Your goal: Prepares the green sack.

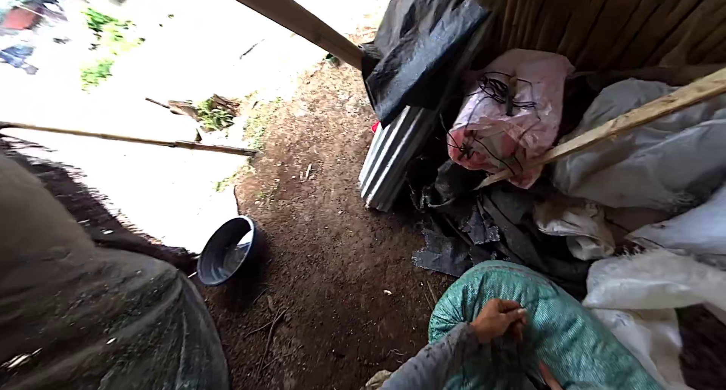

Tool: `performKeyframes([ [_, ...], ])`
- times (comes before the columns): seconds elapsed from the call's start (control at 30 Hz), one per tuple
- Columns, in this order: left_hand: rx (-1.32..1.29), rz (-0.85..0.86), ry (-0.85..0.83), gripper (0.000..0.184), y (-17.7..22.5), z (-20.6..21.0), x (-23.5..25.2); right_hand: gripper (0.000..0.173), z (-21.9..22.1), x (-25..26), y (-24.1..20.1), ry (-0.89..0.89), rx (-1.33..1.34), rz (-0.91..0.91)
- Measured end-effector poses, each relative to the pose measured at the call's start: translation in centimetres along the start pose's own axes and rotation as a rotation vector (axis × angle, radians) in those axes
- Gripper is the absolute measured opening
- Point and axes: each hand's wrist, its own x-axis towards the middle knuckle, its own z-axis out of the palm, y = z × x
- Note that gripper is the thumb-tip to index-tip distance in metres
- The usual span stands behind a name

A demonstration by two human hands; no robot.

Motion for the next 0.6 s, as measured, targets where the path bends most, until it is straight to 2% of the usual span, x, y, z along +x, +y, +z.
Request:
performKeyframes([
  [0.07,-0.022,-0.008,0.000,0.026,0.9,-0.4,-0.1,0.055,0.1,0.6,0.4,0.004,-0.018,-0.035],
  [0.17,-0.039,-0.057,-0.003,0.025,1.2,0.0,-0.4,0.052,0.0,0.6,-0.4,0.056,0.030,0.044],
  [0.27,-0.047,-0.086,-0.022,0.025,1.7,-0.5,0.2,0.041,0.0,1.0,-1.0,-0.005,0.137,0.090],
  [0.43,-0.044,-0.139,-0.022,0.025,1.9,-0.6,0.0,0.033,-1.6,0.9,-1.1,-0.067,0.192,0.181],
  [0.47,-0.040,-0.146,-0.019,0.025,1.9,-0.6,0.0,0.033,-1.6,1.0,-1.3,-0.074,0.171,0.169],
  [0.6,-0.008,-0.120,-0.033,0.025,1.9,-0.4,0.2,0.056,-1.2,1.2,-1.5,-0.111,-0.028,-0.014],
])
